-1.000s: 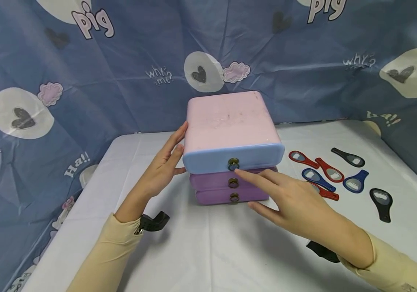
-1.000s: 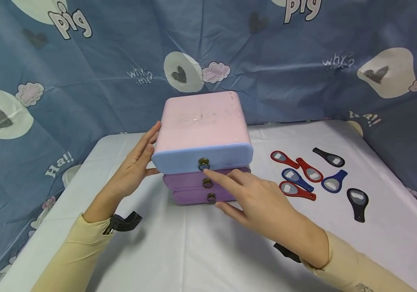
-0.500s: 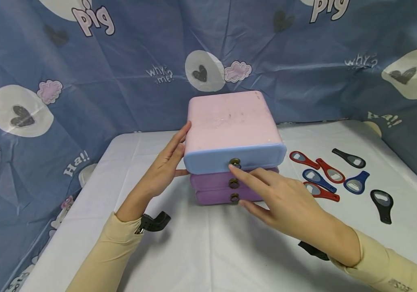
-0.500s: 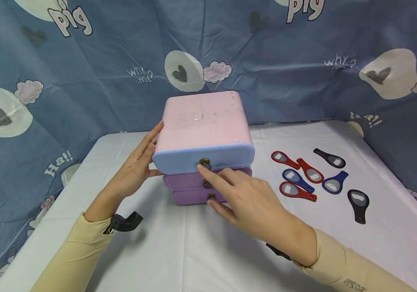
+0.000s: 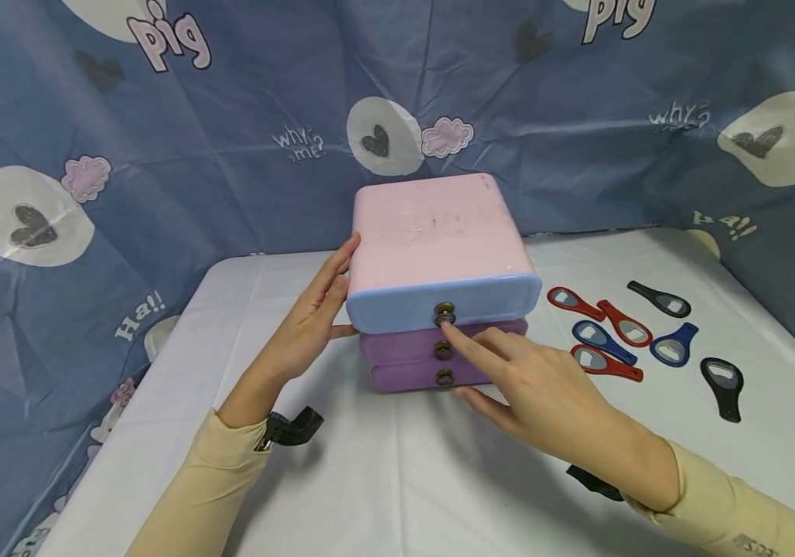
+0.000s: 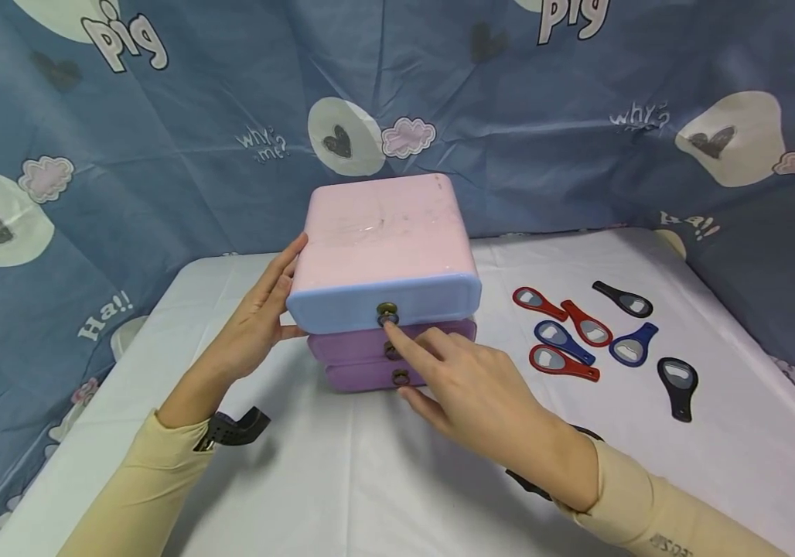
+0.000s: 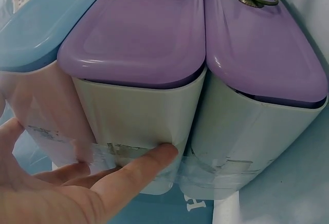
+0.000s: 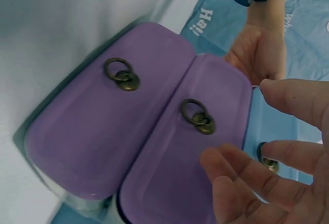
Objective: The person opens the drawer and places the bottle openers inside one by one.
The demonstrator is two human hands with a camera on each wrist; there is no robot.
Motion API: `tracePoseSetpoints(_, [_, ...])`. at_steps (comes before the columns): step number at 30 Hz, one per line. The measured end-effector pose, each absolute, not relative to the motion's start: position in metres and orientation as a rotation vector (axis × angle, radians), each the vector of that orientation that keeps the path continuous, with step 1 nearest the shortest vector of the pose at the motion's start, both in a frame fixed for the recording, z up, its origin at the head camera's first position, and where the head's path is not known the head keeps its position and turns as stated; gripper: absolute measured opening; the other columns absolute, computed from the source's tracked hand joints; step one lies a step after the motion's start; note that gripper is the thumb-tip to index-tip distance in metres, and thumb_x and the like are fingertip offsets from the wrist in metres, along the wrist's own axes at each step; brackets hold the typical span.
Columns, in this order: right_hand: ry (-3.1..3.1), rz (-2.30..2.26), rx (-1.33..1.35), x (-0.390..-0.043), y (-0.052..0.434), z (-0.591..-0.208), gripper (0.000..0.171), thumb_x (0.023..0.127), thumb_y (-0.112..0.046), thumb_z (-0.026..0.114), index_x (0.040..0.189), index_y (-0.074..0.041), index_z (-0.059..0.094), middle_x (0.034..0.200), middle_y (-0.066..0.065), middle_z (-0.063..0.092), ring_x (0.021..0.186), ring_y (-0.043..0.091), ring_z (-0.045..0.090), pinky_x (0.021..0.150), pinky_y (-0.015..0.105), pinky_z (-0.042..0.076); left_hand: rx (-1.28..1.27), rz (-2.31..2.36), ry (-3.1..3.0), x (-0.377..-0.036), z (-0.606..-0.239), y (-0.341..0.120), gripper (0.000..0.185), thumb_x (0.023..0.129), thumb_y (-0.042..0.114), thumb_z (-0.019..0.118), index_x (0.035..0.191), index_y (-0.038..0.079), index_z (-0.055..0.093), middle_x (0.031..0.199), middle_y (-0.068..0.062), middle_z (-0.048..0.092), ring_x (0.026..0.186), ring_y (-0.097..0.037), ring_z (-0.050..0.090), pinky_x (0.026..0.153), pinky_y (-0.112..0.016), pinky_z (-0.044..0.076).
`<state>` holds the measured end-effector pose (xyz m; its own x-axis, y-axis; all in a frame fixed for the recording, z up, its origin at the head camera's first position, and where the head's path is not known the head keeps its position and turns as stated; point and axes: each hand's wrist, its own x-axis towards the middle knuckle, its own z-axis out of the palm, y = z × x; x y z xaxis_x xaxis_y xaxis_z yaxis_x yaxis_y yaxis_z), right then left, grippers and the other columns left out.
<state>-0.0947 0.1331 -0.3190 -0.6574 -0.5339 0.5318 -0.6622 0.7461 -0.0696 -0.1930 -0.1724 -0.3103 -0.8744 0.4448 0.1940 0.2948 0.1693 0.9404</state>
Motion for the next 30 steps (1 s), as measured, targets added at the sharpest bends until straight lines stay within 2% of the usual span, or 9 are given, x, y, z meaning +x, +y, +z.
tracePoseSetpoints(9, [-2.510,0.339,0.921,-0.097,0.128,-0.317,0.074,0.090,-0.034,0.089,0.156,-0.019,0.058,0.107,-0.005,0.070,0.070,0.004,0.054,0.054,0.020,0.039,0.736,1.801,2.313,-0.193,-0.310,-0.173,0.053,0.119,0.040,0.032,0.170,0.048,0.022,0.181,0.012,0.011,0.165,-0.031,0.024,0.101,-0.075,0.053])
tracePoseSetpoints(13, [-2.508,0.358,0.913,-0.098,0.125,-0.314,0.066,0.092,-0.035,0.087,0.151,-0.015,0.063,0.106,-0.003,0.071,0.067,0.004,0.051,0.053,0.020,0.040,0.732,1.797,2.310,-0.193,-0.311,-0.175,0.053,0.119,0.040,0.033,0.170,0.049,0.022,0.181,0.010,0.011,0.165,-0.033,0.026,0.102,-0.075,0.053])
tracePoseSetpoints(18, [-2.411,0.421,0.879,-0.101,0.122,-0.310,0.047,0.093,-0.023,0.085,0.136,-0.013,0.070,0.103,0.000,0.073,0.068,0.010,0.059,0.051,0.027,0.046,0.746,1.792,2.314,-0.196,-0.312,-0.172,0.053,0.118,0.042,0.033,0.169,0.050,0.022,0.181,0.008,0.012,0.165,-0.034,0.026,0.101,-0.075,0.053])
tracePoseSetpoints(23, [-2.298,0.535,0.885,-0.105,0.122,-0.306,0.033,0.087,-0.008,0.088,0.117,-0.011,0.073,0.101,0.000,0.074,0.079,0.011,0.071,0.057,0.031,0.056,0.758,1.792,2.301,-0.200,-0.312,-0.167,0.053,0.118,0.042,0.034,0.169,0.051,0.023,0.181,0.008,0.012,0.165,-0.033,0.025,0.102,-0.074,0.054])
tracePoseSetpoints(25, [-2.262,0.571,0.895,-0.106,0.121,-0.306,0.032,0.085,-0.003,0.088,0.112,-0.011,0.073,0.100,-0.001,0.075,0.082,0.011,0.073,0.061,0.030,0.059,0.757,1.782,2.301,-0.200,-0.313,-0.167,0.052,0.118,0.042,0.034,0.168,0.052,0.022,0.181,0.008,0.012,0.165,-0.033,0.025,0.103,-0.074,0.054])
tracePoseSetpoints(30, [-2.205,0.604,0.912,-0.109,0.115,-0.307,0.026,0.085,0.002,0.087,0.103,-0.012,0.073,0.095,-0.004,0.074,0.080,0.007,0.070,0.062,0.027,0.058,0.724,1.755,2.347,-0.196,-0.315,-0.174,0.052,0.119,0.041,0.032,0.168,0.054,0.021,0.181,0.007,0.010,0.165,-0.037,0.024,0.104,-0.076,0.051])
